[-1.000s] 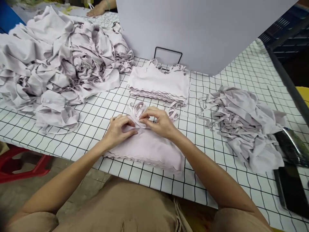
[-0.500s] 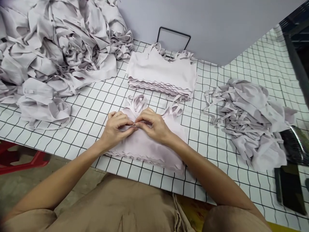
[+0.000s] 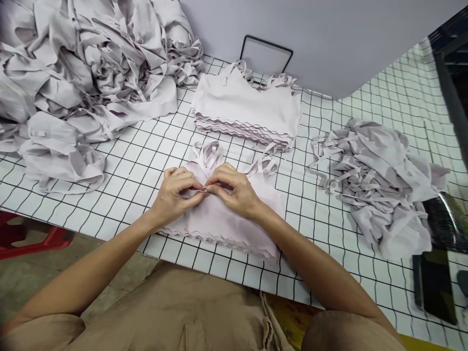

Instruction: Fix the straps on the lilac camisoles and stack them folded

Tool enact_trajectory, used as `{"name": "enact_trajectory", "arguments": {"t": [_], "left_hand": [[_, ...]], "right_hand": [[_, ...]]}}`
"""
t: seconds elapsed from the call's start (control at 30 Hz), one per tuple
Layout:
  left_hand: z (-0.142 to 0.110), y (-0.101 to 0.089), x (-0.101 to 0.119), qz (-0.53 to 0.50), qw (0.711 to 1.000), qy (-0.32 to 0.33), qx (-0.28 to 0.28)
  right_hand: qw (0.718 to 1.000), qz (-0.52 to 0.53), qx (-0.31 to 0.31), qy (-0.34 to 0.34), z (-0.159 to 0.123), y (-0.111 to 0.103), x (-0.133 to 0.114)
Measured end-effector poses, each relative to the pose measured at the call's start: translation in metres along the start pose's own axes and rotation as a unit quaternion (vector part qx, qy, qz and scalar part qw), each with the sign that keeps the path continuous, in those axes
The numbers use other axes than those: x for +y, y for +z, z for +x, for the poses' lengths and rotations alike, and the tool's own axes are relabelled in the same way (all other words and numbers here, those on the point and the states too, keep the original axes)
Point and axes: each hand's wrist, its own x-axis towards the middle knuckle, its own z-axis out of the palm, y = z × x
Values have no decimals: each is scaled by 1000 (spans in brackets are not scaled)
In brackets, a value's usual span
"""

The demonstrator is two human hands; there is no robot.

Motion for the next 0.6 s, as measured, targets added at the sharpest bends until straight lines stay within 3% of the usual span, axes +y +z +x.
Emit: {"name": "enact_trajectory", "arguments": {"t": [0.6], "left_hand": [[0,-1,-2,-1,1000,6,-10]], "right_hand": [[999,-30,2,-30,0,1,3]]}}
